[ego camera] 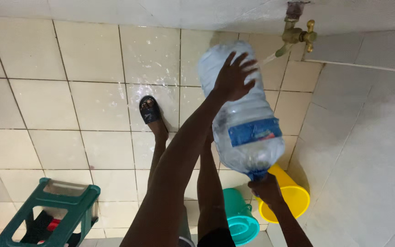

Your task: The person scrubs a large plastic water jug with a soapy cloth, rotating it to clean multiple sides. They then rinse the jug under a wall tap and place it on the floor.

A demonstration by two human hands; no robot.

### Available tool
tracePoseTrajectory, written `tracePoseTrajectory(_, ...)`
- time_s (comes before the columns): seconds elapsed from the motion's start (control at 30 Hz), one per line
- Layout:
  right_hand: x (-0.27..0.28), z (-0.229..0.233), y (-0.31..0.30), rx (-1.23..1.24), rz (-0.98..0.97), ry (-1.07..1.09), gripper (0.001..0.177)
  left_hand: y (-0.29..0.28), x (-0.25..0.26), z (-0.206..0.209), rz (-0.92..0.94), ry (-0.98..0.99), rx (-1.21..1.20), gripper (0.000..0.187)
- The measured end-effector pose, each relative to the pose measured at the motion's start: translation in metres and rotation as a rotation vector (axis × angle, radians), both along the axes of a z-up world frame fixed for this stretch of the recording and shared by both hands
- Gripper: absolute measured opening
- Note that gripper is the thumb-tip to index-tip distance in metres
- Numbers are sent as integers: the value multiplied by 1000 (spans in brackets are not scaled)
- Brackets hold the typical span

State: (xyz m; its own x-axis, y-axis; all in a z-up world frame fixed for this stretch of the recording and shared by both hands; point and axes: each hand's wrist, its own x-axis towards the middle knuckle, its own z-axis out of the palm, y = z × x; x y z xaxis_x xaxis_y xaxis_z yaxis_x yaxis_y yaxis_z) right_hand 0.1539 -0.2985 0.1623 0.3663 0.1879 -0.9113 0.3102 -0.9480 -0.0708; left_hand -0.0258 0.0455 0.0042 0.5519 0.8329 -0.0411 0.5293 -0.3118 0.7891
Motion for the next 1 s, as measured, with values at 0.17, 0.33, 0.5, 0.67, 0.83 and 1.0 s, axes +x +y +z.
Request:
tracePoseTrajectory(0.17,6,33,-23,78,162,-76,20,33,-7,-3,303,-78,-74,45)
tracePoseTrajectory(0.33,13,44,-30,51,-263,275,16,34,-16,-45,747,-151,-747,42)
tracePoseTrajectory(0.5,-24,52,-28,41,-531,565,18,-12,-4,-86,866,-356,-668,66)
tracePoseTrajectory(0.67,-65,40,14,24,-790,658,31,-82,2,-68,778,-480,-968,94)
tracePoseTrajectory(0.83,-61,20,73,-74,-1055,613,26,-135,-19,-35,545,-512,-1063,104)
tracePoseTrajectory(1.0,-64,-11,150,-90,-1310,646,29,-153,-55,18,553,-407,-883,96)
